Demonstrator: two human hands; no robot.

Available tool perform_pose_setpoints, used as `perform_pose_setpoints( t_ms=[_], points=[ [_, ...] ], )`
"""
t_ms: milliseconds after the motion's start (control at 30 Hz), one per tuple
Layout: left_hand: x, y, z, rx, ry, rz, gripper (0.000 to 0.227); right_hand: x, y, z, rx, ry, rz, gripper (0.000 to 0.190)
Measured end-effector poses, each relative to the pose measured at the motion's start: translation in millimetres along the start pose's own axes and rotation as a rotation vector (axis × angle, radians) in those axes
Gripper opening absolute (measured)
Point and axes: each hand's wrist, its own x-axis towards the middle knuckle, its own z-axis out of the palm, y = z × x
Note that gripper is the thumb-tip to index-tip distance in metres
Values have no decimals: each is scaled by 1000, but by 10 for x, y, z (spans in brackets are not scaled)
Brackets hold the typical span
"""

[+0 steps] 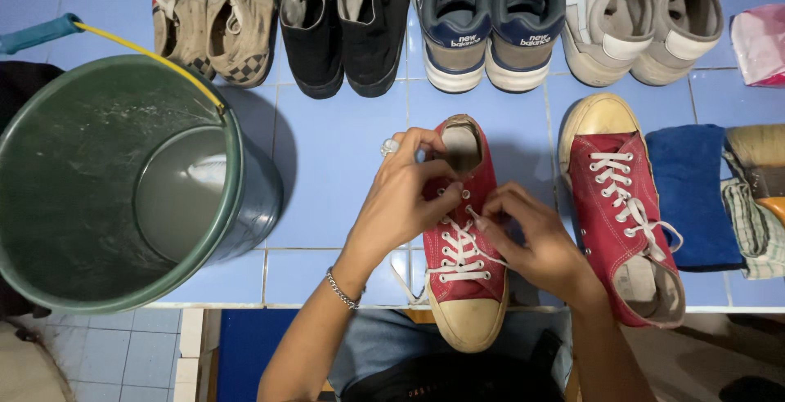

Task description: The person unlaces a red shoe by pulling the laces out through the eyelets by hand.

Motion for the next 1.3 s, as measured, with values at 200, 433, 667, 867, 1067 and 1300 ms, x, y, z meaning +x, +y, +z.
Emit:
perform_pose_setpoints(
  t_ms=[200,433,667,867,1067,1300],
  points=[
    [-11,-17,22,-115,-8,27,10,5,20,9,114,59,-13,9],
    [-21,-114,125,-85,71,160,16,67,-223,127,22,283,-74,6],
    [-36,-164,254,-198,105,193,10,-24,-122,32,6,219,-147,13],
    [-17,-80,196,-176,94,156,9,-29,-153,182,-65,415,-74,19],
    [-10,84,55,-239,66,54,9,28,-263,261,-239,474,-166,22],
    [-11,69,76,-246,101,84,8,10,-128,351,-331,434,-124,11]
  ],
)
